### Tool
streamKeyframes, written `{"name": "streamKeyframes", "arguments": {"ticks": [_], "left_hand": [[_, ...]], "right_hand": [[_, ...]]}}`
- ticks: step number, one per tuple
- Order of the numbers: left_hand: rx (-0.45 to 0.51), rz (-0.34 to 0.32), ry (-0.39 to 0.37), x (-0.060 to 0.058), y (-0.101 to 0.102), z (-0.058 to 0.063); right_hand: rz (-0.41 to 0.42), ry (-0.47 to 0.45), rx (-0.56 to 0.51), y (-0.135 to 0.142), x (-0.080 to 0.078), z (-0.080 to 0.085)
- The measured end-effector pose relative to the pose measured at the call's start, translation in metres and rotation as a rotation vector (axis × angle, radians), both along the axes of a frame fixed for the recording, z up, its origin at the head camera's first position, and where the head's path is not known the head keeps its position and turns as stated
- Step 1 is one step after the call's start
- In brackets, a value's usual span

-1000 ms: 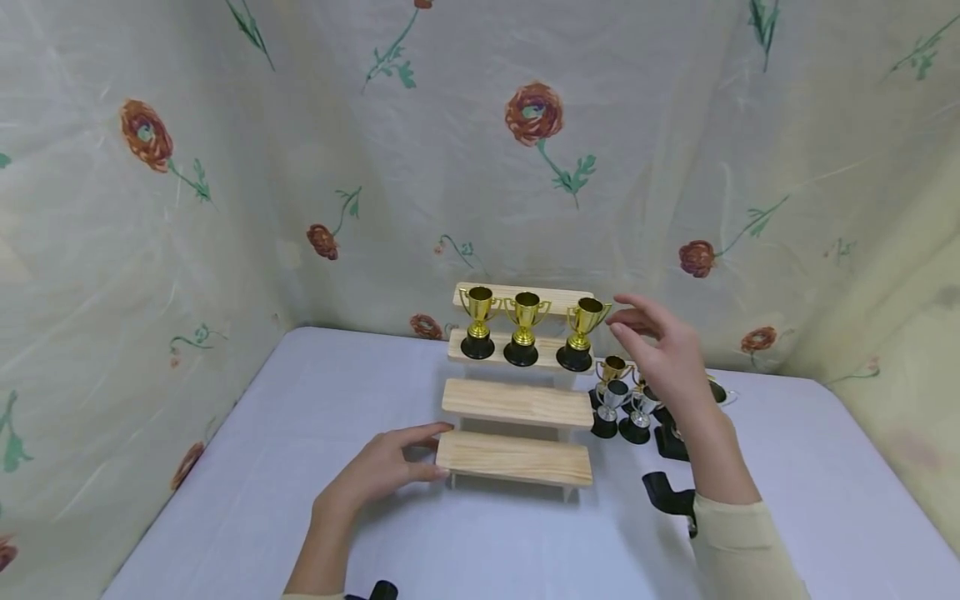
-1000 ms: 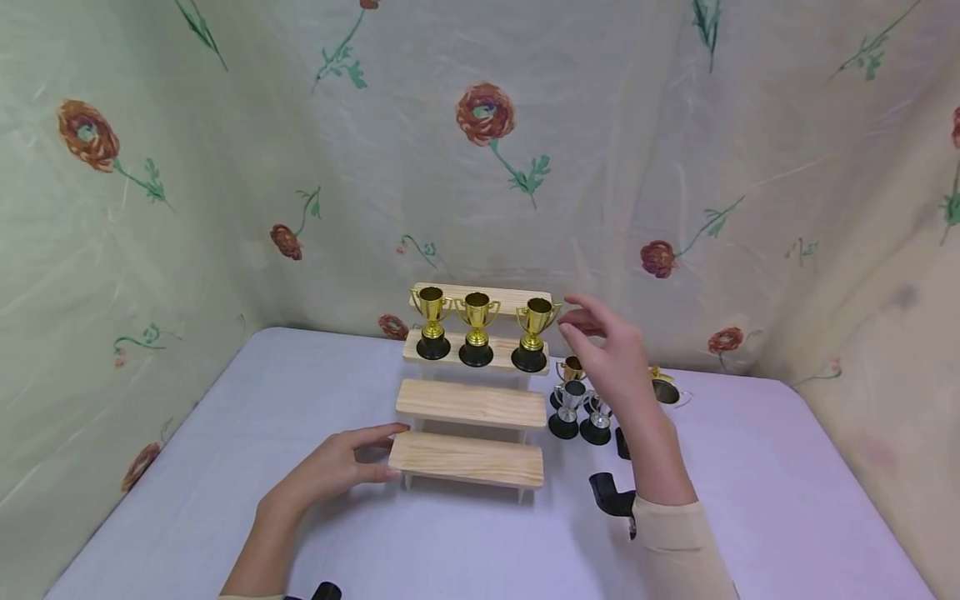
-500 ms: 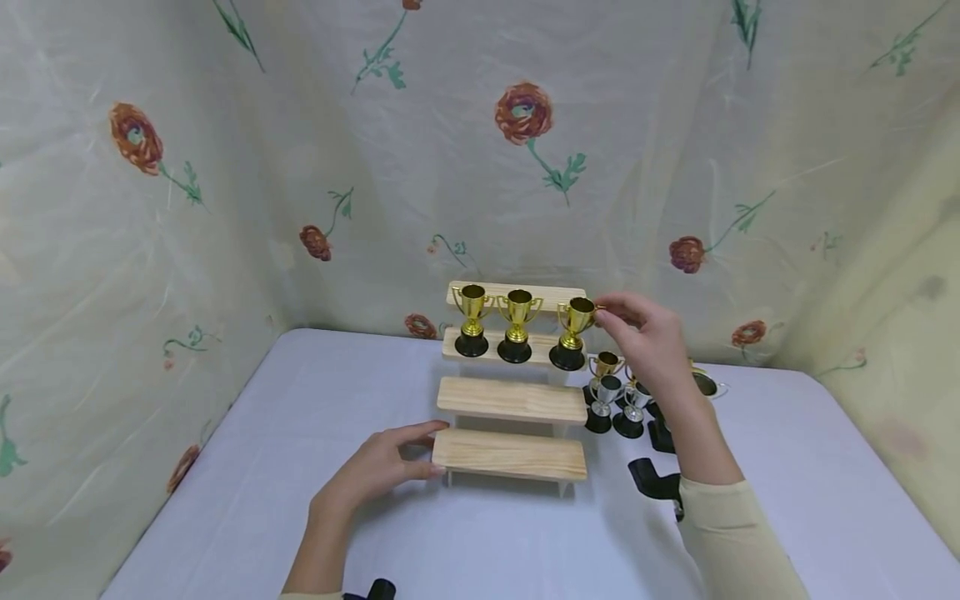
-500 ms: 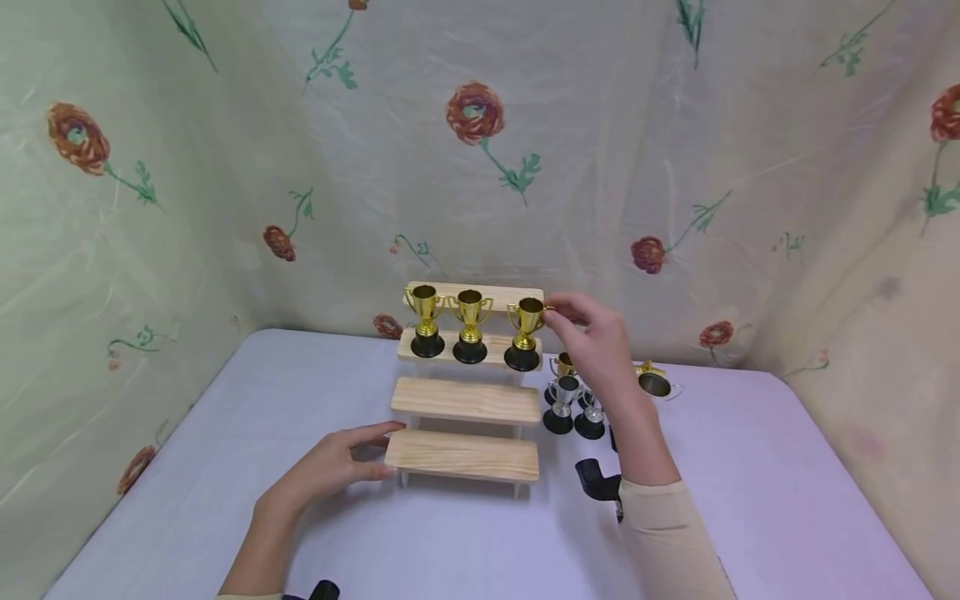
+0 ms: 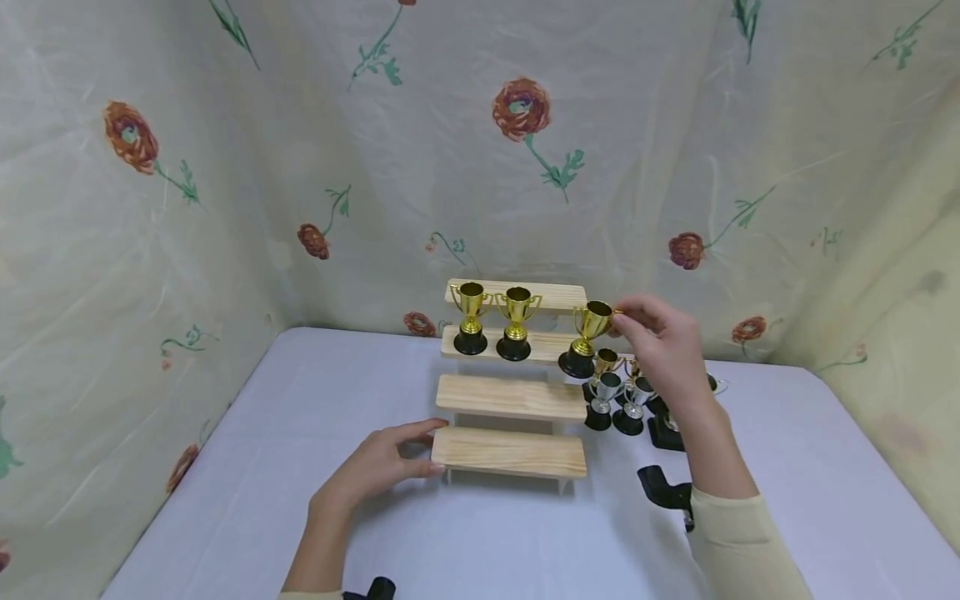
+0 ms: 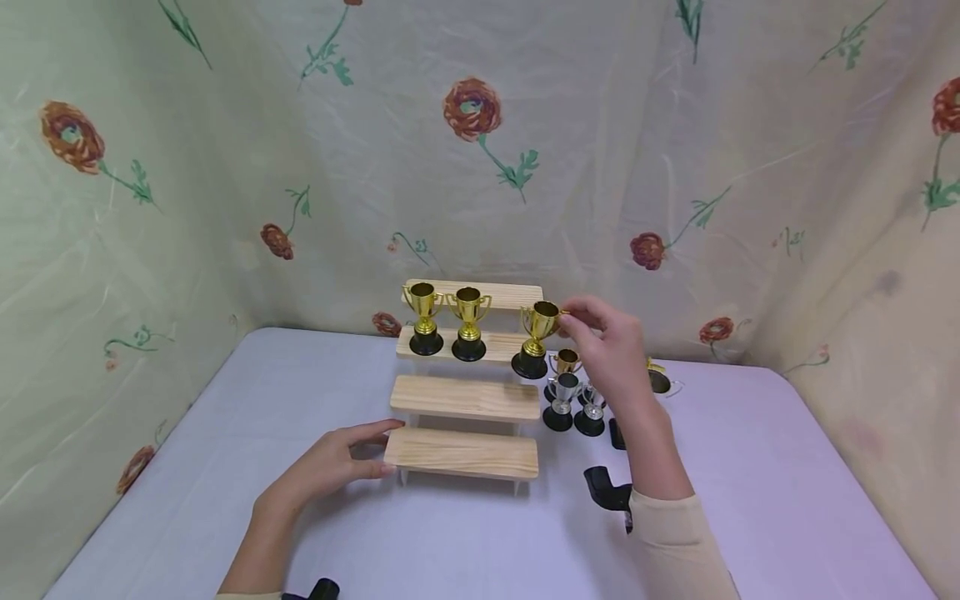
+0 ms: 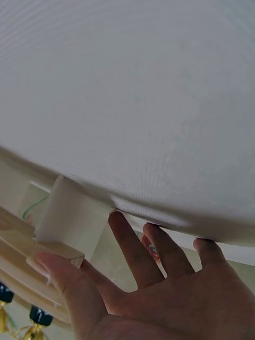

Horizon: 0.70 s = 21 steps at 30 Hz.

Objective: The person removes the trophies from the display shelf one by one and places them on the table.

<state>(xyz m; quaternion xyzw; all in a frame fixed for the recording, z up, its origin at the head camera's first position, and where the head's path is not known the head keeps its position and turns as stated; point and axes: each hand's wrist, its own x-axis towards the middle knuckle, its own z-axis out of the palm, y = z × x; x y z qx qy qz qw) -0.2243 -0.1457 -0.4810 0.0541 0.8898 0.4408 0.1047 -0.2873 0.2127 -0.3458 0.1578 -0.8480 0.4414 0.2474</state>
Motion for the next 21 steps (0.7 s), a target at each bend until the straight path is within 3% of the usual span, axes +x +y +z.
{"name": "streamKeyframes", "arguments": {"ticks": [21], "left_hand": [[0.006,-0.01,0.002,0.0,-0.001,0.001]], "right_hand": [[-0.152,-0.008,0.043,0.041,0.035,-0.021]]}}
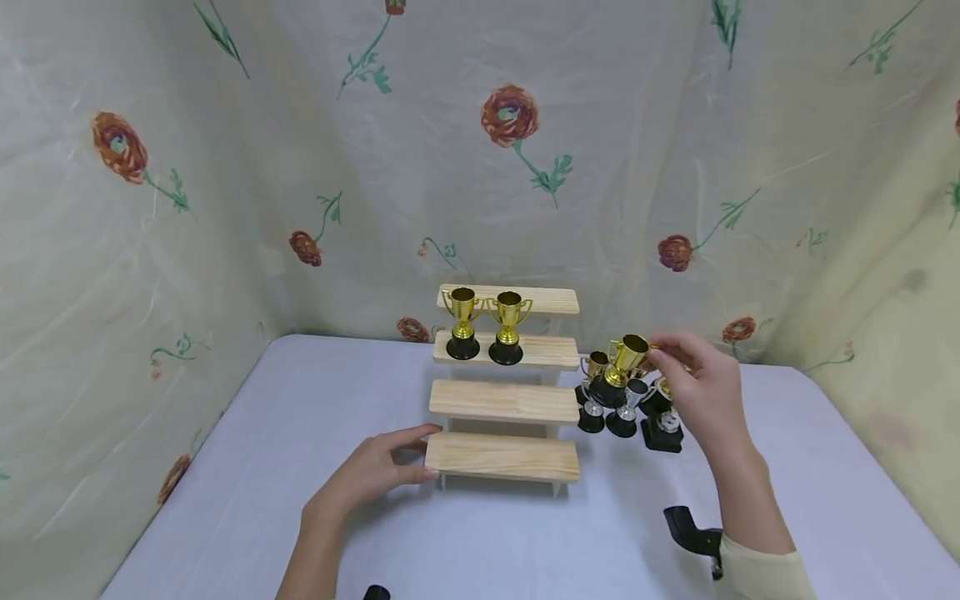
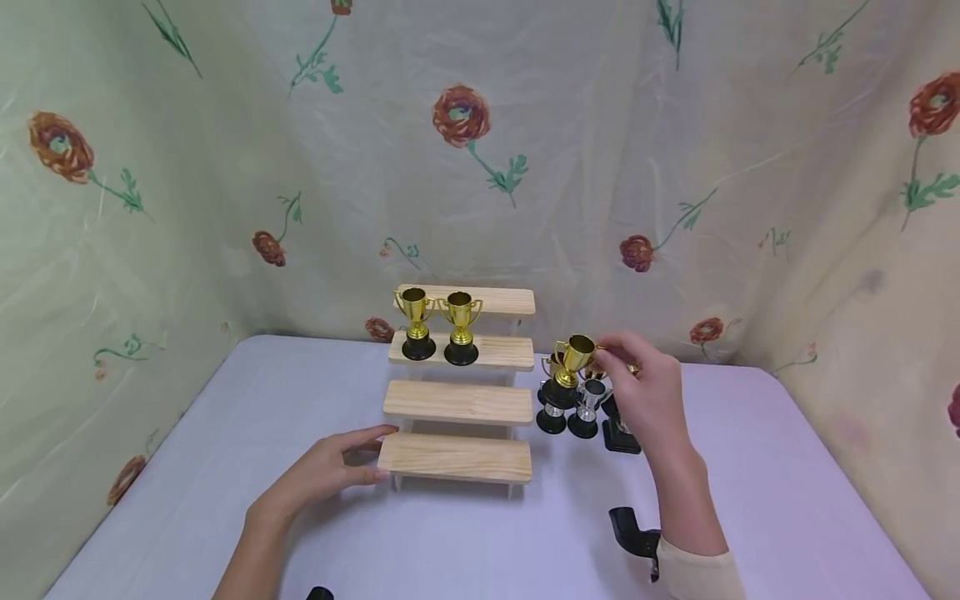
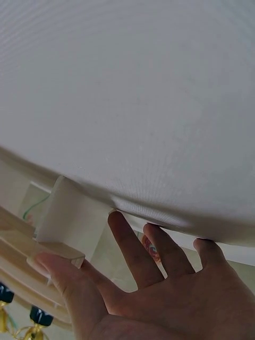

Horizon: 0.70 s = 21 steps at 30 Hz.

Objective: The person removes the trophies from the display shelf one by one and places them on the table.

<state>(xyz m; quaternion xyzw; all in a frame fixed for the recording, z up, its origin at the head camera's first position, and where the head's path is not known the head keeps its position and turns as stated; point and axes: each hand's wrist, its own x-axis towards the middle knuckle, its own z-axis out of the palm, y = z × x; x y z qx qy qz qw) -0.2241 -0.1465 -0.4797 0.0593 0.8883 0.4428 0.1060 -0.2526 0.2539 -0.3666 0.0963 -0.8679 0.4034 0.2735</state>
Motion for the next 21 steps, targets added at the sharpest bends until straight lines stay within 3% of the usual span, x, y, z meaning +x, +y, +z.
{"name": "streamKeyframes", "arguments": {"ticks": [12,21], "left_hand": [[0.008,0.005,-0.018,0.003,0.0,-0.002],[0.021,-0.006,-0.003,0.002,0.0,0.001]], "right_hand": [[0.053,-0.187,0.131,0.002,0.004,-0.025],[0.097,-0.316,0.131,0.004,0.001,-0.035]]}}
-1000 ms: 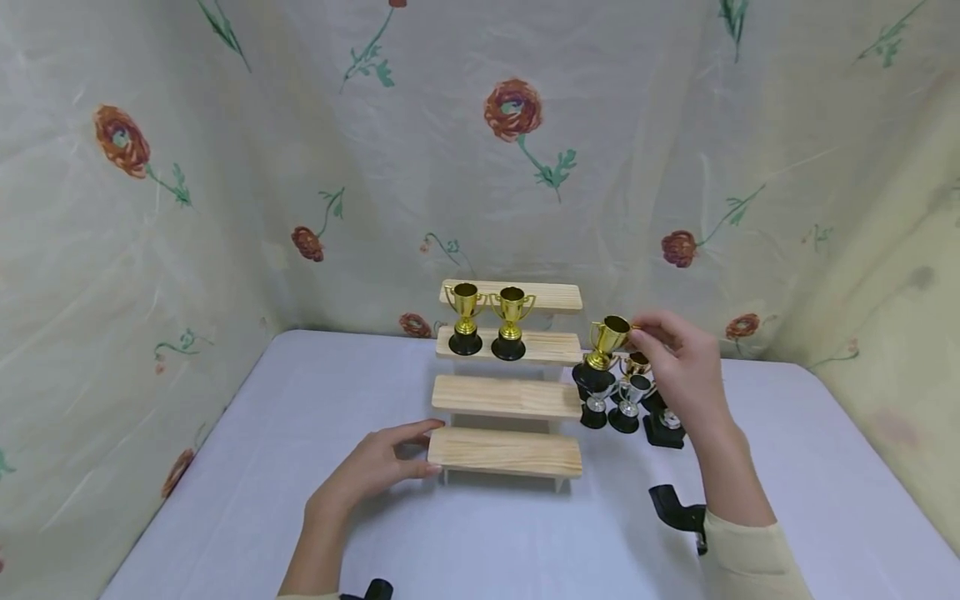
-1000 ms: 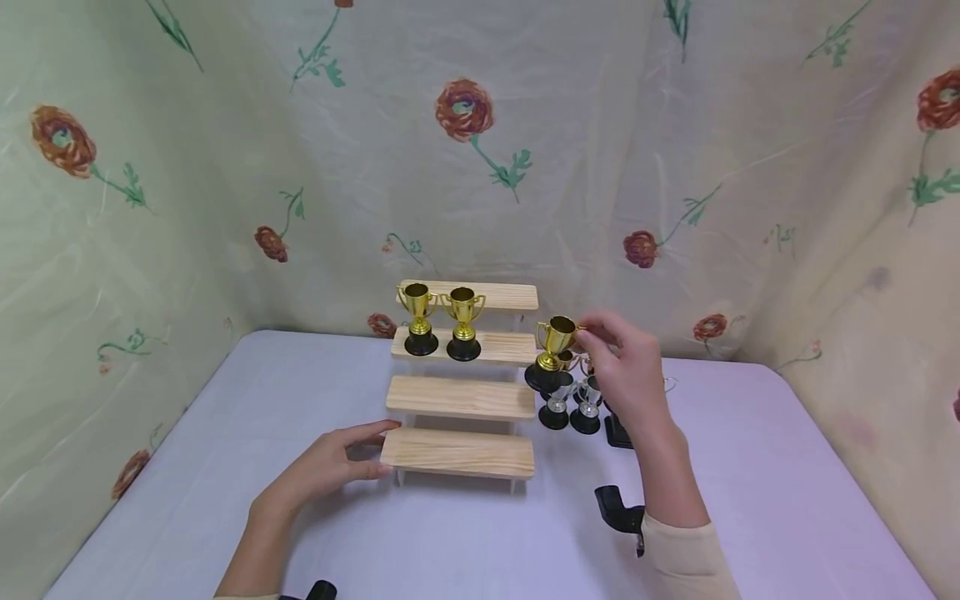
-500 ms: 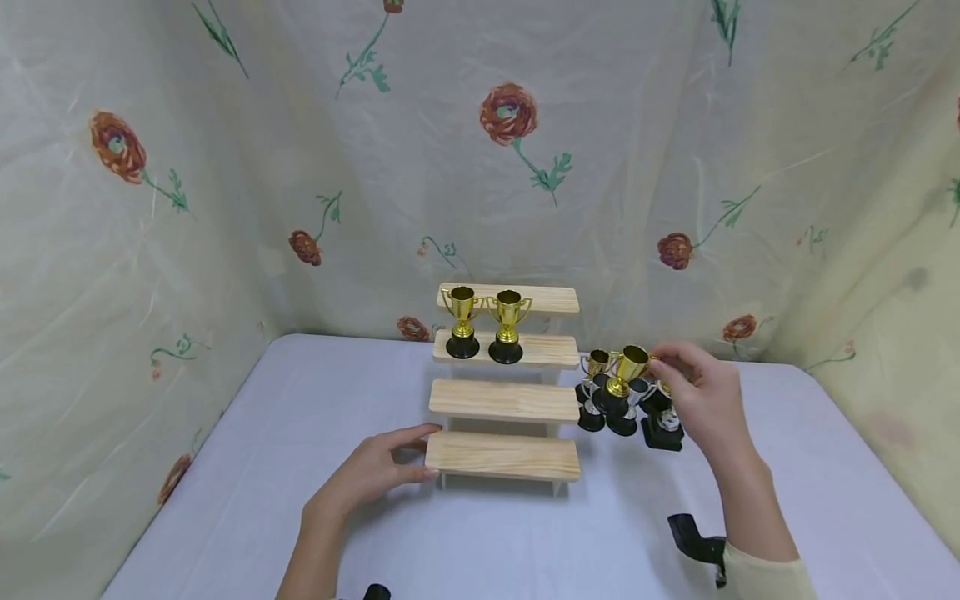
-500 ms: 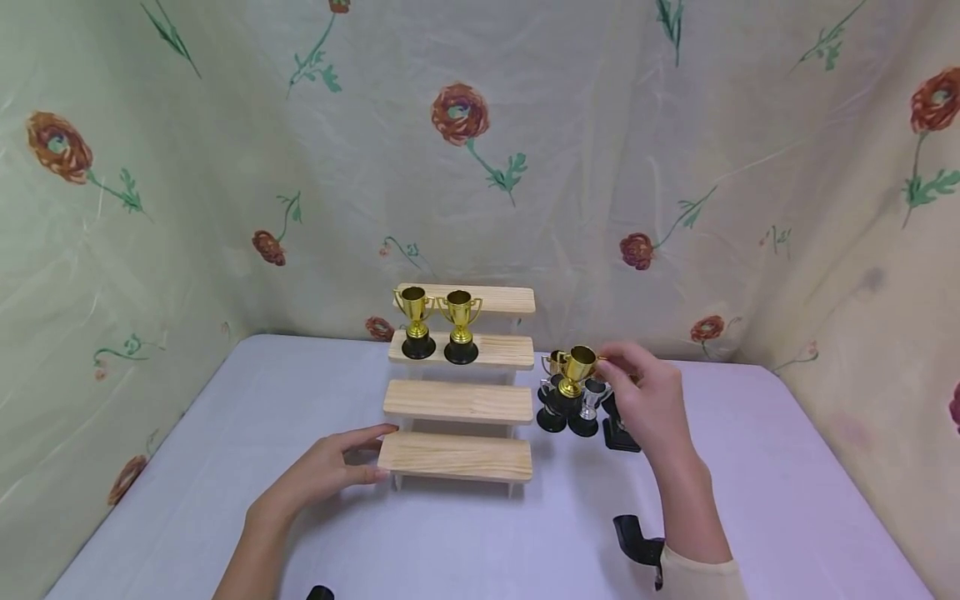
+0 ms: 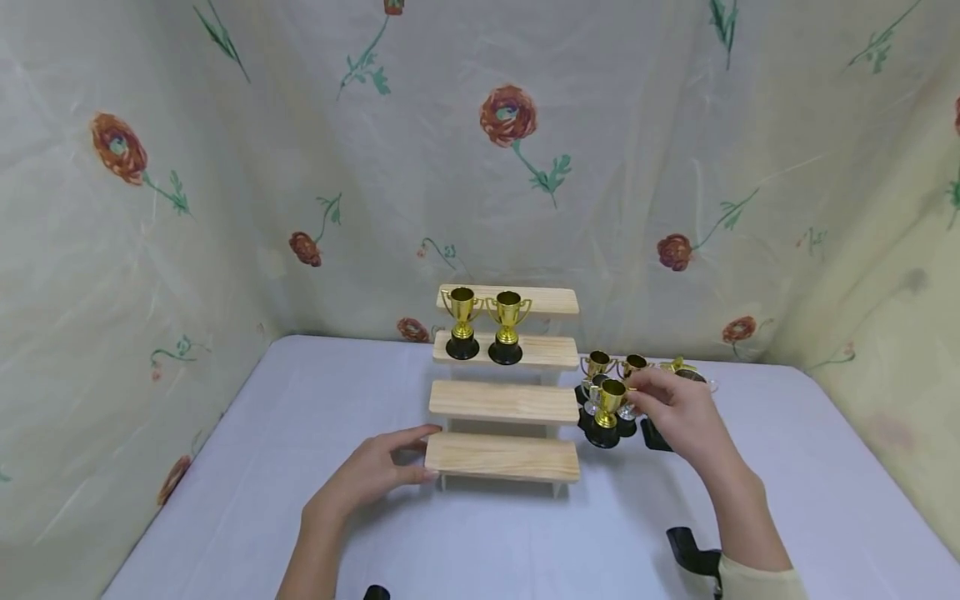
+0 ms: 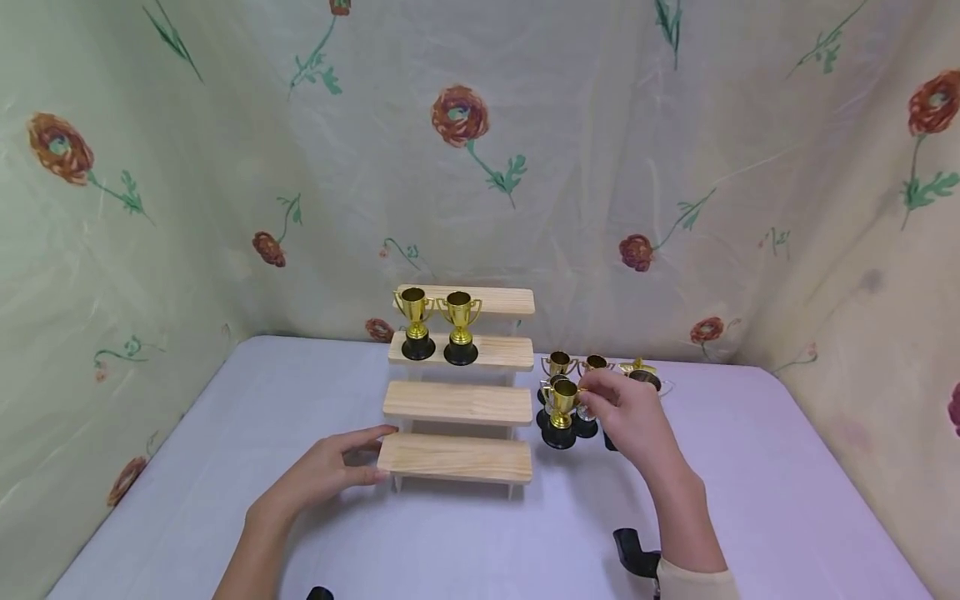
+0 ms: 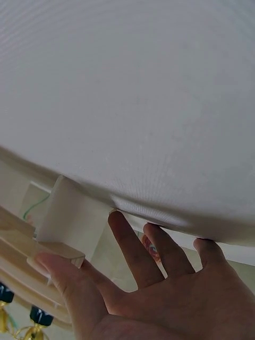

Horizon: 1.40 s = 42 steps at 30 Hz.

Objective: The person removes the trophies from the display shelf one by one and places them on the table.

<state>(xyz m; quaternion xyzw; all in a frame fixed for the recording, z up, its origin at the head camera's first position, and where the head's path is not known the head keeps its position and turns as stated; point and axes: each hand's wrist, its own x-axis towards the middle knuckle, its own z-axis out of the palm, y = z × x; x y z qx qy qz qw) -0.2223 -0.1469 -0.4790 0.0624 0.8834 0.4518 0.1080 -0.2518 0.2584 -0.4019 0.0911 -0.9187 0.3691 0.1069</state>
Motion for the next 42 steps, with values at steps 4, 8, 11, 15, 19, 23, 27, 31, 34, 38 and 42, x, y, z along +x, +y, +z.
{"name": "streamKeyframes", "arguments": {"ticks": [4,8,11,15,19,23,27,31,34,38,42], "left_hand": [[-0.007,-0.002,0.008,0.0,-0.001,0.0],[-0.011,0.002,0.004,0.0,0.0,0.0],[-0.012,0.008,-0.003,-0.001,0.001,0.0],[-0.01,0.009,-0.009,-0.001,0.001,0.0],[-0.003,0.007,-0.007,-0.001,0.001,0.0],[0.006,0.013,-0.013,0.0,0.001,0.001],[0.008,0.02,-0.017,0.0,0.001,0.001],[0.01,0.023,-0.016,0.0,0.001,0.002],[0.009,0.026,-0.016,0.0,0.001,0.002],[0.007,0.024,-0.012,0.0,0.001,0.001],[0.003,0.022,-0.011,0.0,0.001,0.0]], "right_hand": [[0.011,-0.051,-0.003,0.001,-0.001,-0.008],[0.022,-0.066,-0.009,0.001,-0.003,-0.016],[0.028,-0.065,-0.013,0.001,-0.004,-0.02],[0.026,-0.077,-0.012,0.001,-0.006,-0.024],[0.026,-0.095,0.008,-0.001,-0.007,-0.026],[0.023,-0.106,0.011,-0.001,-0.008,-0.028],[0.024,-0.121,0.005,-0.001,-0.009,-0.03],[0.027,-0.123,0.005,-0.001,-0.009,-0.031],[0.029,-0.117,0.002,0.0,-0.01,-0.033],[0.033,-0.117,-0.002,0.001,-0.01,-0.034],[0.038,-0.121,0.0,0.001,-0.009,-0.033]]}}
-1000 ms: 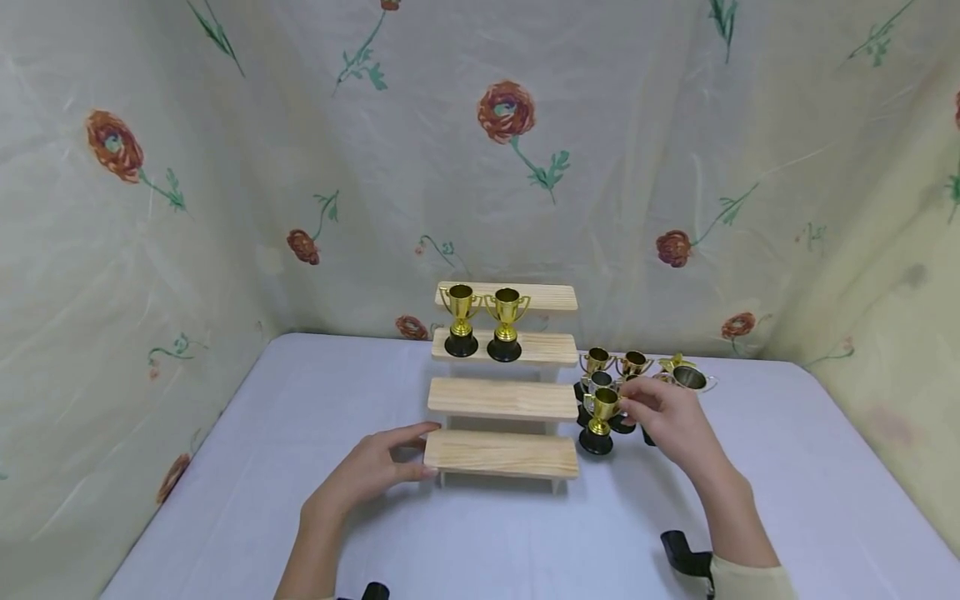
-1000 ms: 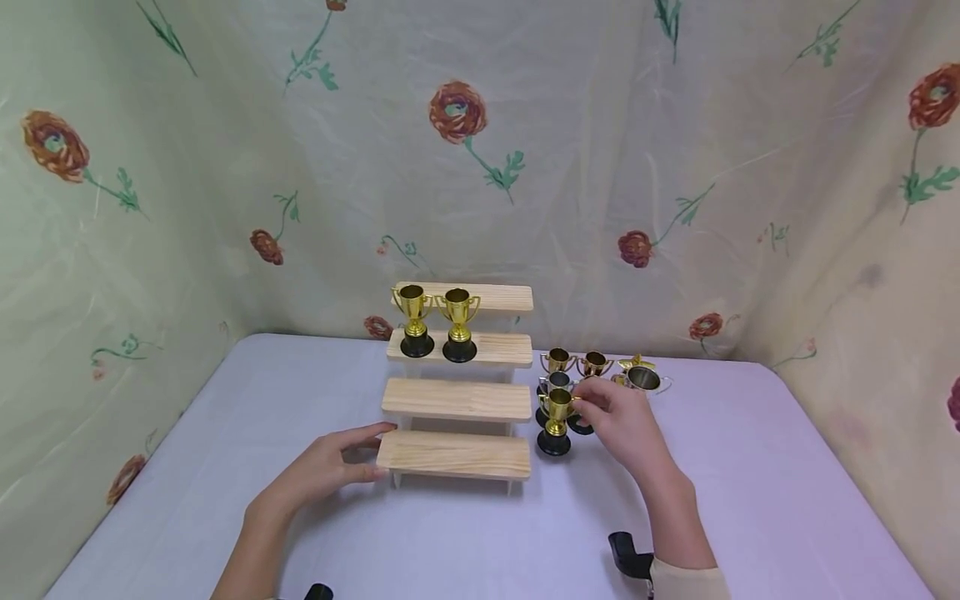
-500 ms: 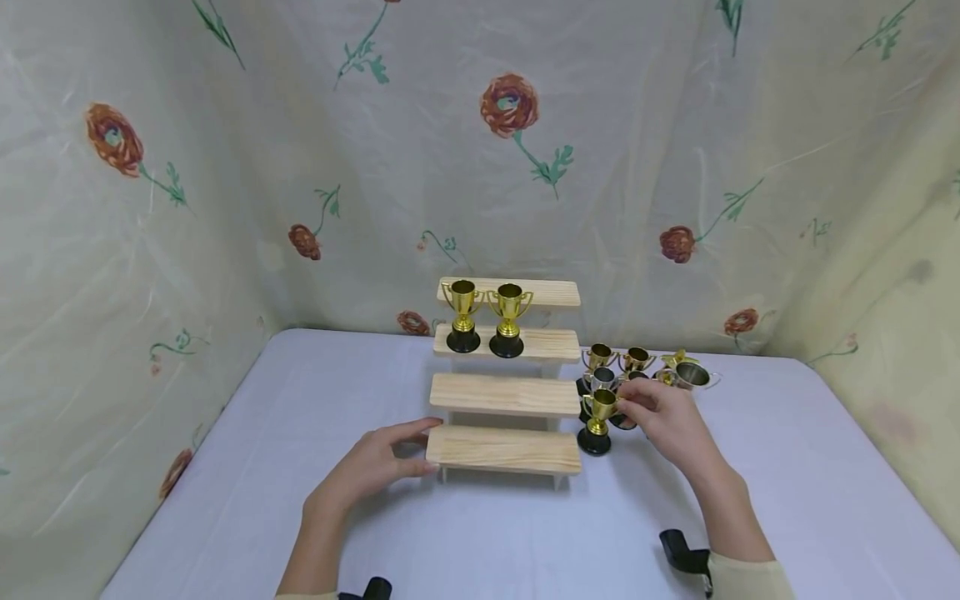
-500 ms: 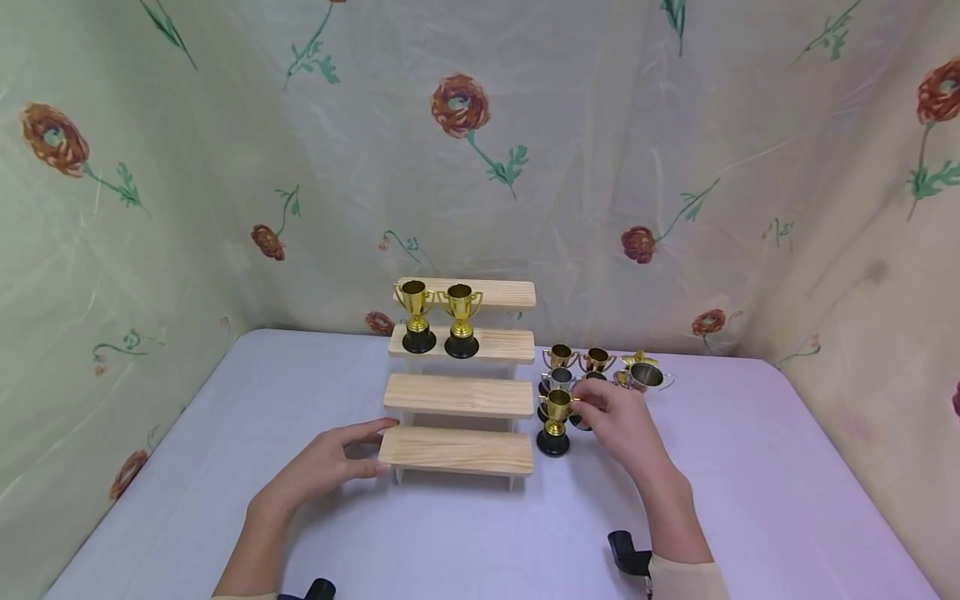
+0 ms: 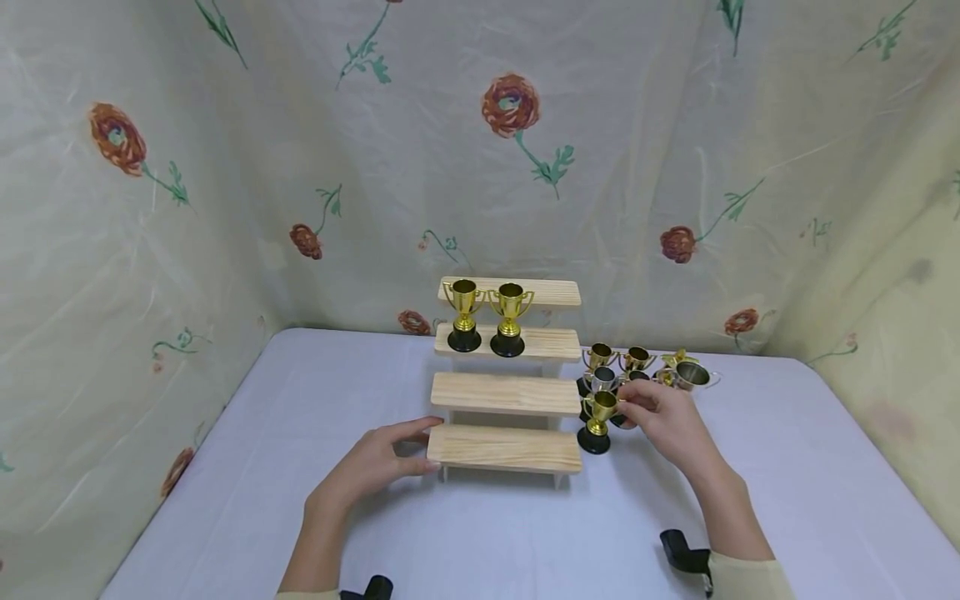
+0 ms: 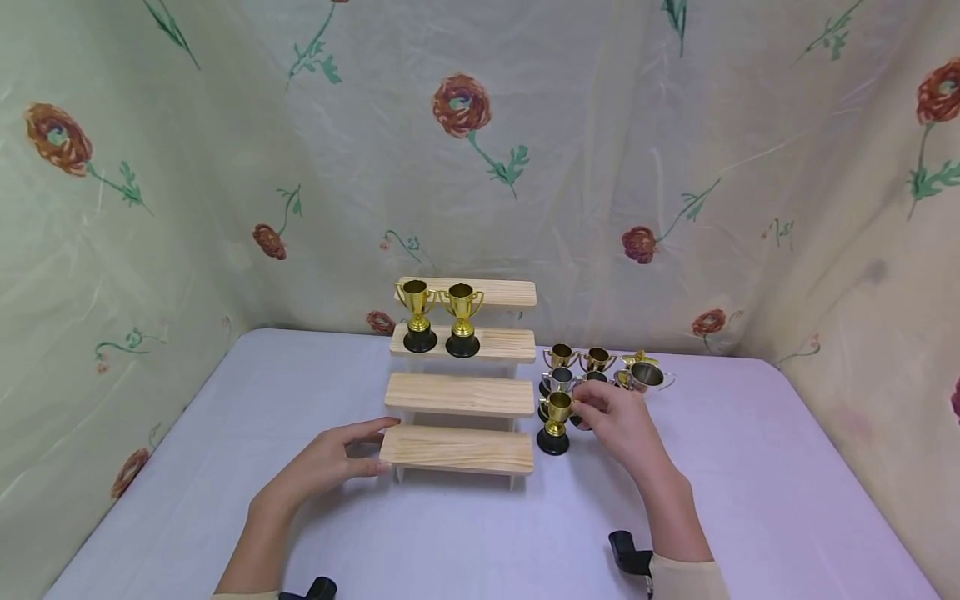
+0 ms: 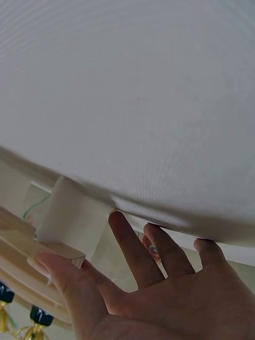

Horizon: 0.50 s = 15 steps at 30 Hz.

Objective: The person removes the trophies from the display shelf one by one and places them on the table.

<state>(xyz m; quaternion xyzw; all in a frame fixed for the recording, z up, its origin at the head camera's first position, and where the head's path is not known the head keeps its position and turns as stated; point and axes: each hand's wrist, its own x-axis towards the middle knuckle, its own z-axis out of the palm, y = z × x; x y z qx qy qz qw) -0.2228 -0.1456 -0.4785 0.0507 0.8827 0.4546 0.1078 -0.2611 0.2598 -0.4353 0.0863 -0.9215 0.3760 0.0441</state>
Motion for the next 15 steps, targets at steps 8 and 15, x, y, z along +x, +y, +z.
{"name": "streamKeyframes", "arguments": {"ticks": [8,15], "left_hand": [[0.002,-0.002,-0.002,0.0009,0.0001,0.0024],[0.018,-0.017,0.007,0.0024,-0.0015,0.0025]], "right_hand": [[0.007,-0.012,0.014,0.0004,0.0009,0.0025],[0.0,-0.046,0.044,0.001,0.0026,0.0067]]}}
